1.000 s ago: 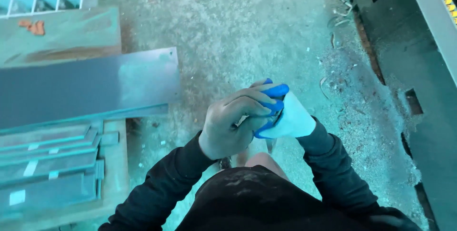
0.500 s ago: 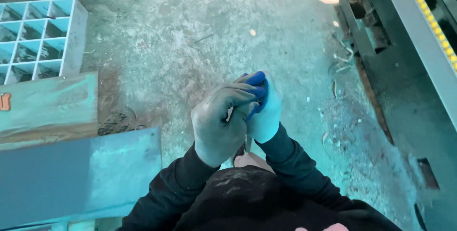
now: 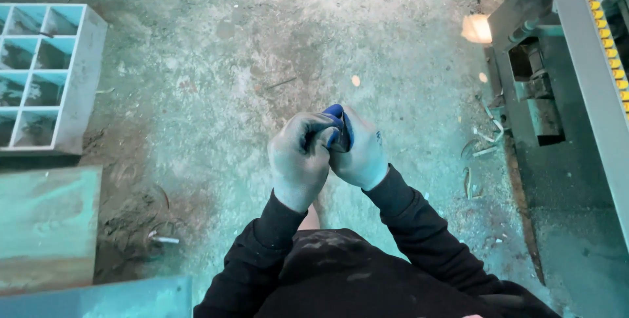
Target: Feeding wooden boards into an industrial edge-banding machine and handling the processed pieces in a workshop.
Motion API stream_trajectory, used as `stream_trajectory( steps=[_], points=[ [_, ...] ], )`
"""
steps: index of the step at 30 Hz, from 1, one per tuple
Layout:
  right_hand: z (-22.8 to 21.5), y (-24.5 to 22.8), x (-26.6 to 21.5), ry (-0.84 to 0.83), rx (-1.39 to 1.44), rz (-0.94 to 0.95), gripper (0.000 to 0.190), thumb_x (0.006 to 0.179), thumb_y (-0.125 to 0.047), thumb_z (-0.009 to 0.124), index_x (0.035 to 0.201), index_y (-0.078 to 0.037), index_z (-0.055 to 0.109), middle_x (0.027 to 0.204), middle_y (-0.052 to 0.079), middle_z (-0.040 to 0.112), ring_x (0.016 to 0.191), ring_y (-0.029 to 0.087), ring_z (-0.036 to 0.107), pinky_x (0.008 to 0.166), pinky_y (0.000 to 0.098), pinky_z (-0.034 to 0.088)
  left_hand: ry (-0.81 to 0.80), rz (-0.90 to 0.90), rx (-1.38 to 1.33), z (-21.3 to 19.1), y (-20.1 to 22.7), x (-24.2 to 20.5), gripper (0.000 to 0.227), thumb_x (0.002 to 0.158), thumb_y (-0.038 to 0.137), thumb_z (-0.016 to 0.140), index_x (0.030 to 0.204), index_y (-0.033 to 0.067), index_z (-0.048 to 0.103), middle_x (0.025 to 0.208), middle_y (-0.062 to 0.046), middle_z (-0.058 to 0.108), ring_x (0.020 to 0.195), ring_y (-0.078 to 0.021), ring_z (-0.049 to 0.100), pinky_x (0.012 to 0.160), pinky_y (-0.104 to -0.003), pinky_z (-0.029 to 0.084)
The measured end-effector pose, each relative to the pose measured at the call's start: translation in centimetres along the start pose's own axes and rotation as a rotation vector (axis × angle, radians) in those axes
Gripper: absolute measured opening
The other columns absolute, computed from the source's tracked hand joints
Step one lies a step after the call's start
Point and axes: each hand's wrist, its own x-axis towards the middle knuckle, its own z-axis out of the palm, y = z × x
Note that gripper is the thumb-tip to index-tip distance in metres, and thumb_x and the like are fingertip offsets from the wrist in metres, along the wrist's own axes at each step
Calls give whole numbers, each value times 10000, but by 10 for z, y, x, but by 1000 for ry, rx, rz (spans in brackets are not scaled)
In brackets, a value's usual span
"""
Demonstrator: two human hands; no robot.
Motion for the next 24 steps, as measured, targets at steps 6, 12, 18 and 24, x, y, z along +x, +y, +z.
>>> stream_trajectory(
  steps=[6,12,18,24],
  points=[
    [-18,148,144,87,-46,86,360,1235,-450,604,1031,-166,688,814,81,752,738,432,765,692,473,638,-157,-65,10,81,-97,177,231,967,-183,734,1043,19,816,990,-202,854,1015,-479,855,893,-526,729],
    [-82,226,275,172,180,167,88,1133,-273,813,1100,-191,808,963,35,826,872,206,797,828,397,664,-578,58,-318,159,-167,337,149,1100,-41,789,1239,-41,844,1325,-287,826,1411,-549,743,1106,-644,677],
    [-116,361,373,179,261,259,515,910,104,735,1333,-173,833,1137,35,912,1145,181,830,1031,430,658,-736,46,-328,261,-252,451,617,838,229,1078,1363,11,839,1414,-205,795,1472,-481,735,1267,-609,596],
    [-155,499,487,99,308,257,366,910,2,848,1266,-62,795,1069,71,864,1116,132,719,844,493,682,-758,-219,-420,364,-341,572,260,835,70,1064,1017,24,886,1230,-122,758,1371,-371,776,1177,-555,651]
  ],
)
